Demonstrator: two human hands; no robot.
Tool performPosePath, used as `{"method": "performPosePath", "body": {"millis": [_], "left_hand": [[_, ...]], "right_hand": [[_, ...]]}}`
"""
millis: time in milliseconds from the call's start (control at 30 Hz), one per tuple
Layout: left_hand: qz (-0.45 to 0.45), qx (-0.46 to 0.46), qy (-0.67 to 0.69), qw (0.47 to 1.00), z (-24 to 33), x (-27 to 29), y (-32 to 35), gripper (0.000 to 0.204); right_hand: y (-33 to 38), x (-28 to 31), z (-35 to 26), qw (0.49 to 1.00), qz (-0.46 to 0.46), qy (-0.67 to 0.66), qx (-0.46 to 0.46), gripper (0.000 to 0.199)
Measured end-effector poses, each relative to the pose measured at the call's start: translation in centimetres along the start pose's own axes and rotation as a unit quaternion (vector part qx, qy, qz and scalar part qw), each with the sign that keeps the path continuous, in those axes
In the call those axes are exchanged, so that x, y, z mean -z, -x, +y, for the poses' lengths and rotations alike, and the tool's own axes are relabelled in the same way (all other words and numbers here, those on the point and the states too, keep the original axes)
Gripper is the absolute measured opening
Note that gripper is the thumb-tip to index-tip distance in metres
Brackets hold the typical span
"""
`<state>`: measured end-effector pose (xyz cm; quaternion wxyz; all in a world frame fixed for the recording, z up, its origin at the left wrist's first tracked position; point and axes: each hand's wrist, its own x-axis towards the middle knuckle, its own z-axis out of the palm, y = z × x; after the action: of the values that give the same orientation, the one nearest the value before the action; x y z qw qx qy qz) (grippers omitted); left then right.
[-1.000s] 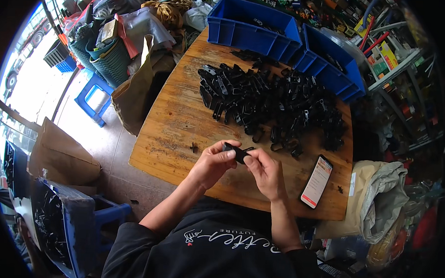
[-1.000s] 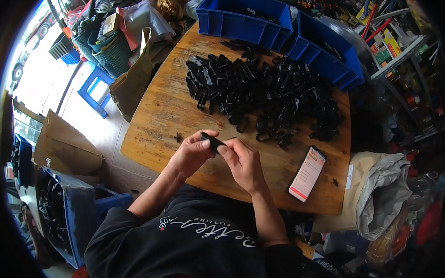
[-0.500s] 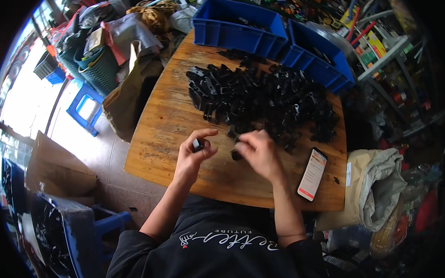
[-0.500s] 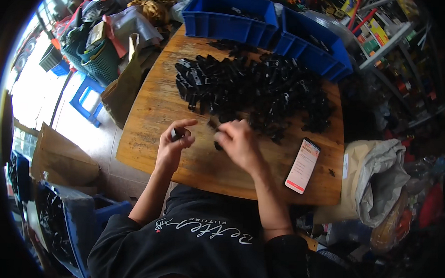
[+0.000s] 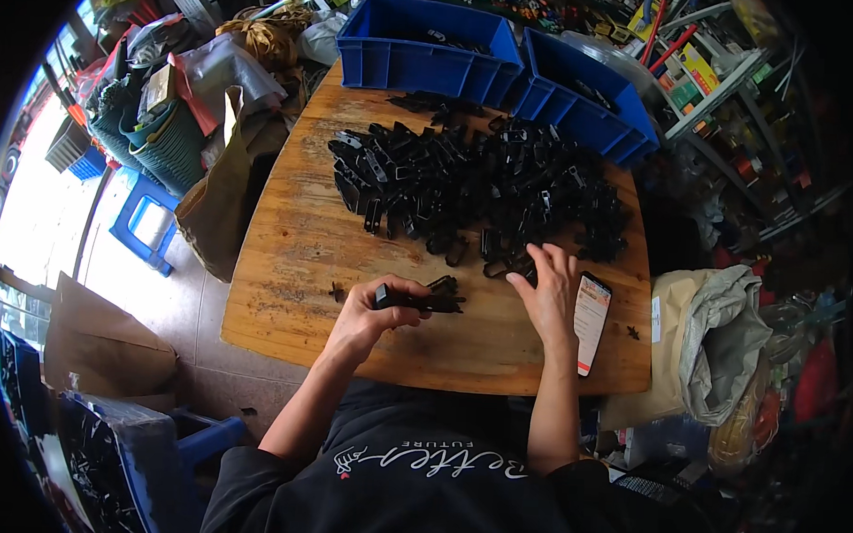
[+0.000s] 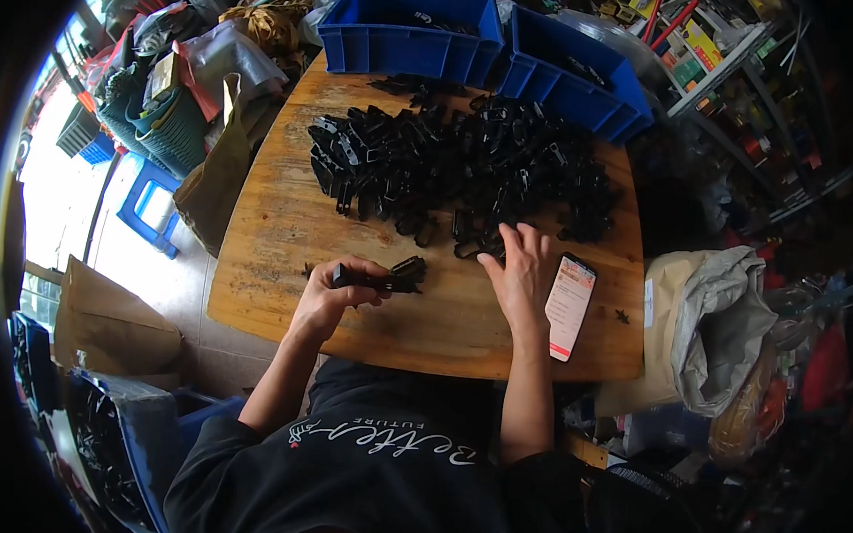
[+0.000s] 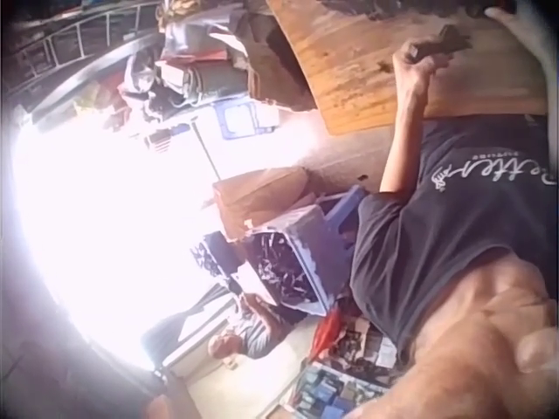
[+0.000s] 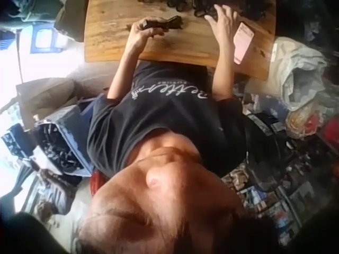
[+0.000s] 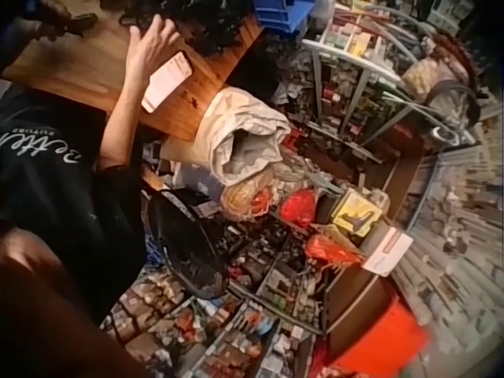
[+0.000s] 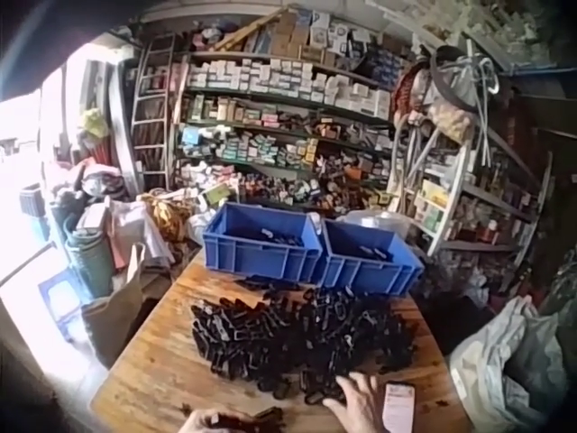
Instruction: Assembling small black plastic components by hand at a workbench.
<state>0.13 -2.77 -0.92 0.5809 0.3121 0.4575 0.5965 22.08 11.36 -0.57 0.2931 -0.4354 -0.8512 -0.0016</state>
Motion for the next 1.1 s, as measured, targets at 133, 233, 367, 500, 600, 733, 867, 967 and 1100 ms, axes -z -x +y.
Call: {"method": "performPosePath", "body": {"millis": [133, 233, 367, 500, 600, 733, 867, 967, 1100], "left_hand": [[-0.007, 0.016, 0.016, 1.0, 0.0, 0.6, -0.1, 0.027], [0.01, 0.026, 0.007, 1.0, 0.2, 0.6, 0.4, 0.027], [0.034, 0.019, 0.006, 0.999, 0.0, 0.5, 0.1, 0.027], [0.033, 0.011, 0.009, 0.999, -0.1, 0.4, 0.0, 0.027], [0.039, 0.011, 0.008, 0.999, 0.3, 0.4, 0.1, 0.027], [0.057, 0.0, 0.023, 0.998, 0.1, 0.6, 0.2, 0.028], [0.073, -0.01, 0.076, 0.994, 0.0, 0.4, 0.3, 0.031], [0.091, -0.021, 0.1, 0.991, -0.4, 0.2, 0.0, 0.033], [0.108, -0.048, 0.1, 0.988, -0.6, 0.0, -0.3, 0.033]], "right_hand": [[-0.5, -0.3, 0.6, 0.996, -0.077, 0.034, 0.023, 0.023], [-0.5, -0.1, 0.4, 0.994, -0.105, 0.023, 0.0, 0.024], [-0.4, -0.1, 0.9, 0.991, -0.133, -0.028, 0.021, 0.022], [-0.8, 0.6, 0.5, 0.991, -0.116, -0.048, 0.04, 0.021], [-1.0, 0.6, 0.9, 0.985, -0.165, -0.005, 0.056, 0.022], [-0.9, 1.0, 0.0, 0.981, -0.134, -0.132, -0.057, 0.023], [-0.4, 1.6, -2.2, 0.943, -0.083, -0.3, -0.114, 0.021], [-0.1, 2.2, -4.0, 0.923, -0.095, -0.356, -0.11, 0.018], [-0.3, 2.3, -6.5, 0.949, -0.005, -0.314, 0.02, 0.01]]}}
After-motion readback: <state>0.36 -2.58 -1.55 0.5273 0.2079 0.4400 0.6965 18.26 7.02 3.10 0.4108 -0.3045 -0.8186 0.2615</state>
